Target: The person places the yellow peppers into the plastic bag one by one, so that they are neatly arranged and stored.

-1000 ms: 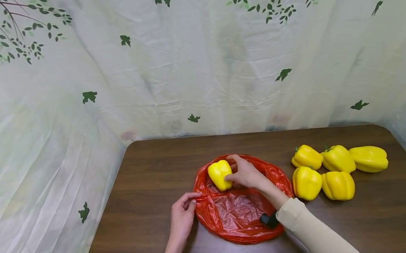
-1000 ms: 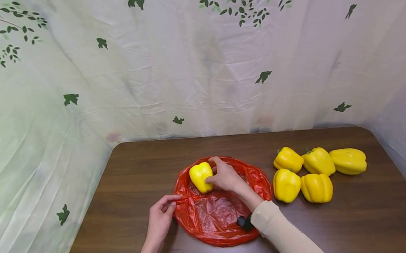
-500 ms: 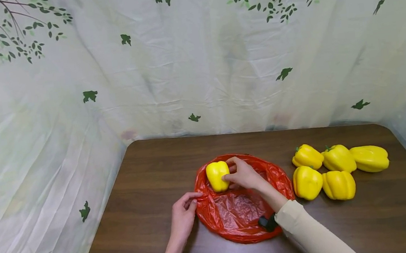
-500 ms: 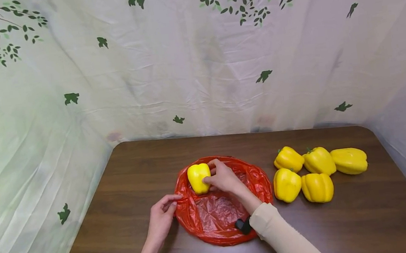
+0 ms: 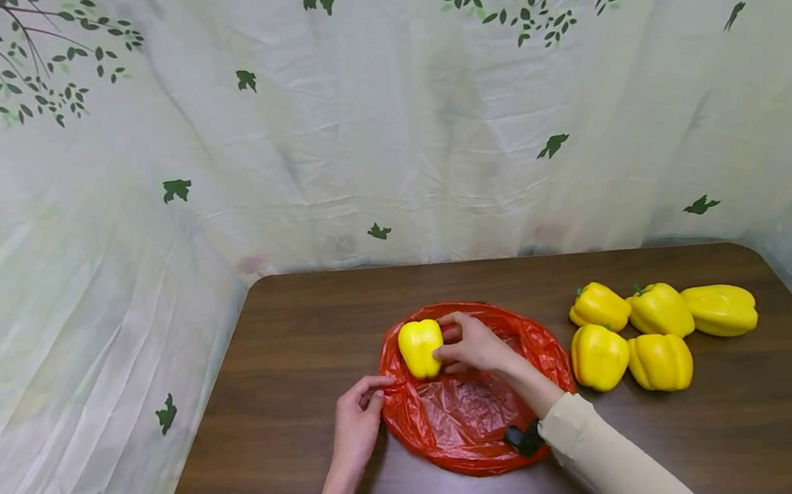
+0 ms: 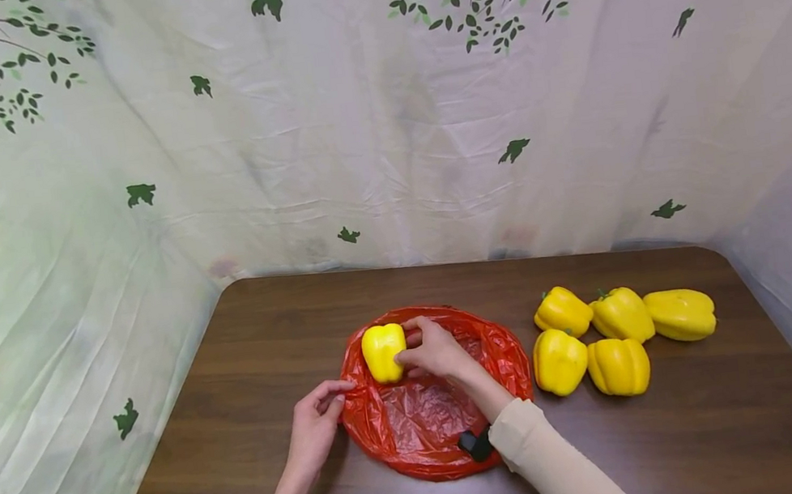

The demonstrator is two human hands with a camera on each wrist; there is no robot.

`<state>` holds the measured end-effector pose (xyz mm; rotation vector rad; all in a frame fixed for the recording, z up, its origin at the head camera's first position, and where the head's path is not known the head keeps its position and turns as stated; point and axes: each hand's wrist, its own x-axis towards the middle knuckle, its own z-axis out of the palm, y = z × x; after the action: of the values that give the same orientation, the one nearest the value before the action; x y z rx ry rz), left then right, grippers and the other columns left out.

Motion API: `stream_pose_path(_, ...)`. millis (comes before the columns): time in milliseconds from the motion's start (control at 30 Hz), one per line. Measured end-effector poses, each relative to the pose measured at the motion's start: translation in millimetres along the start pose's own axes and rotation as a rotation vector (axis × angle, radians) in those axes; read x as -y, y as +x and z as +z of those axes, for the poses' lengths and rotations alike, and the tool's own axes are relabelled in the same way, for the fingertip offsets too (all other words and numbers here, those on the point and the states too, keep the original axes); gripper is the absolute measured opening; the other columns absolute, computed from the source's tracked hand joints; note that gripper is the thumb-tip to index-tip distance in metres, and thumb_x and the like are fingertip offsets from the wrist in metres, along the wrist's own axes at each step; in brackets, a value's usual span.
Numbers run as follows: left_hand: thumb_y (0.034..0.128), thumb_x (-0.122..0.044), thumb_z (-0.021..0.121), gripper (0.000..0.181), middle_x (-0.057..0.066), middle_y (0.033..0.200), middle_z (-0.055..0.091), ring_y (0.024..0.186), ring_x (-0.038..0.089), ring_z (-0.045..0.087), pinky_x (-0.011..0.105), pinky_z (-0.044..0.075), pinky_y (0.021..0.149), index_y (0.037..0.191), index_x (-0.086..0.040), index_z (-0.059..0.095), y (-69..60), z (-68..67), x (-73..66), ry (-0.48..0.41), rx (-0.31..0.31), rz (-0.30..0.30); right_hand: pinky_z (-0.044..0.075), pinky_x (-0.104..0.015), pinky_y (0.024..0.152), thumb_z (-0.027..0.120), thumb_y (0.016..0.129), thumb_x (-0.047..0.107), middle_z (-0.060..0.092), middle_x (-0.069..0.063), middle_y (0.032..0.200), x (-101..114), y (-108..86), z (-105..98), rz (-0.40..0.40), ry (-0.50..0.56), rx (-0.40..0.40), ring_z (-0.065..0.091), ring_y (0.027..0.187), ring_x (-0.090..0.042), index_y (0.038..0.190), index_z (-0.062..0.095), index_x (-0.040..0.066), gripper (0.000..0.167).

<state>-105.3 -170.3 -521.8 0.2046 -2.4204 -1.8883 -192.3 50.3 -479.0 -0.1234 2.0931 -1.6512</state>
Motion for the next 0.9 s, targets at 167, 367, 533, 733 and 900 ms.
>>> stream_pose_path(167, 0.0926, 0.012, 0.053, 0.026, 0.013, 0.098, 0.067, 0.073, 0.018, 0.056, 0.023, 0.047, 0.058, 0.1, -0.004, 0.073, 0.5, -1.9, -0.1, -0.006, 0.01, -0.001, 0.056, -0.042, 0.081, 0.074, 0.088, 0.013, 0.059, -0.021, 0.12, 5, -6.5, -4, -0.04, -0.105, -0.034, 0.064, 0.095, -0.025, 0.137, 0.046, 0.0, 0.058)
stream_pose_path(367, 0.0927, 0.012, 0.053, 0.023, 0.018, 0.096, 0.066, 0.071, 0.02, 0.054, 0.022, 0.045, 0.058, 0.102, 0.002, 0.071, -1.0, -6.2, -8.8, -0.014, 0.028, -0.007, 0.053, -0.042, 0.088, 0.075, 0.087, 0.014, 0.057, -0.02, 0.127, 12, -19.7, -8, -0.082, -0.143, -0.058, 0.061, 0.105, -0.026, 0.136, 0.049, 0.003, 0.057)
stream_pose_path(533, 0.0918, 0.014, 0.052, 0.021, 0.023, 0.097, 0.065, 0.073, 0.026, 0.056, 0.025, 0.047, 0.062, 0.101, 0.008, 0.07, -8.1, -8.8, -32.7, -0.005, 0.049, 0.009, 0.054, -0.041, 0.087, 0.072, 0.089, 0.011, 0.056, -0.02, 0.13, 17, -32.4, -10, -0.127, -0.125, -0.026, 0.062, 0.108, -0.028, 0.139, 0.047, 0.002, 0.056)
stream_pose_path(733, 0.0914, 0.015, 0.052, 0.021, 0.022, 0.097, 0.066, 0.076, 0.028, 0.057, 0.029, 0.05, 0.064, 0.1, 0.007, 0.07, -8.0, -8.7, -34.6, 0.017, 0.046, 0.002, 0.055, -0.041, 0.085, 0.072, 0.09, 0.012, 0.054, -0.015, 0.135, 18, -47.6, -15, -0.164, -0.115, -0.013, 0.06, 0.113, -0.029, 0.14, 0.049, 0.008, 0.055)
stream_pose_path(900, 0.092, 0.014, 0.053, 0.023, 0.018, 0.097, 0.066, 0.074, 0.023, 0.057, 0.028, 0.049, 0.063, 0.1, 0.003, 0.071, 0.6, -6.9, -10.7, -0.003, 0.029, 0.001, 0.053, -0.043, 0.088, 0.073, 0.09, 0.018, 0.053, -0.01, 0.137, 17, -59.4, -20, -0.196, -0.118, -0.015, 0.058, 0.118, -0.032, 0.14, 0.049, 0.012, 0.055)
